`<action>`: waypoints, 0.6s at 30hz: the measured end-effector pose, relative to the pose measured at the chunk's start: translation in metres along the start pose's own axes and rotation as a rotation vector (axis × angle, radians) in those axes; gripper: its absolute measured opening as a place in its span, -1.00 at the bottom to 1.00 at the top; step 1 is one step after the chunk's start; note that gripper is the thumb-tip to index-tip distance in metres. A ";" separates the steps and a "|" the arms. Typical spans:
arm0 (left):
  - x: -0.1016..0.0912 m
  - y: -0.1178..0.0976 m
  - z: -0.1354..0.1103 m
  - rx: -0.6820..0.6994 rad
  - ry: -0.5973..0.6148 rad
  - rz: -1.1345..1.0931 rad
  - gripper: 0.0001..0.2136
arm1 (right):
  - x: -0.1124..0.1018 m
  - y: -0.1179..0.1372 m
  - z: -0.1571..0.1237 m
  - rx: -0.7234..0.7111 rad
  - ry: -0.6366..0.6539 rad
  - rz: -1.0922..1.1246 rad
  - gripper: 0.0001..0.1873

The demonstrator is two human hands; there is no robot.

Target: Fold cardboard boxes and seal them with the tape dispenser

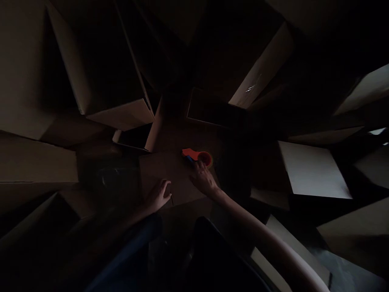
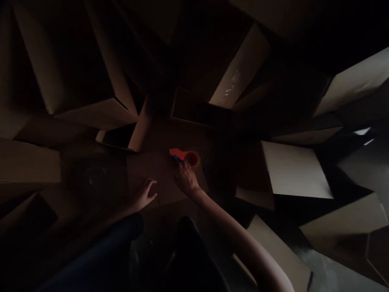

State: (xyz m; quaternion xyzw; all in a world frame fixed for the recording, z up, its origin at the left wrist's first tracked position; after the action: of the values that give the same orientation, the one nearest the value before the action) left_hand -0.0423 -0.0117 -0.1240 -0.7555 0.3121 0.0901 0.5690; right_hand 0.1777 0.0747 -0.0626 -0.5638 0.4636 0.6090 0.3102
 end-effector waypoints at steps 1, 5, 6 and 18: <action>-0.007 0.005 0.002 0.013 -0.008 0.046 -0.44 | 0.005 -0.015 -0.002 0.054 0.005 -0.002 -0.35; -0.014 0.017 0.000 0.013 0.034 0.173 0.03 | 0.030 -0.052 -0.014 0.176 0.012 0.005 -0.19; -0.010 0.017 -0.003 0.015 0.055 0.223 0.11 | 0.037 -0.056 -0.017 0.188 0.019 0.006 -0.19; 0.033 0.004 -0.018 -0.025 0.186 0.752 0.20 | 0.052 -0.073 -0.018 0.194 0.079 -0.052 -0.37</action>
State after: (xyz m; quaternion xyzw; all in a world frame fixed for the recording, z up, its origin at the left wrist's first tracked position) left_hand -0.0223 -0.0412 -0.1372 -0.6001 0.6166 0.2274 0.4560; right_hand 0.2414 0.0779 -0.1275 -0.5667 0.5173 0.5303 0.3605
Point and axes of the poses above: each hand's wrist, its own z-axis towards the middle knuckle, its own x-axis out of the palm, y = z × x, the point moved 1 cm from there along z, towards the middle knuckle, and after that the axes turned 9 degrees about -z, right-handed, at the moved point
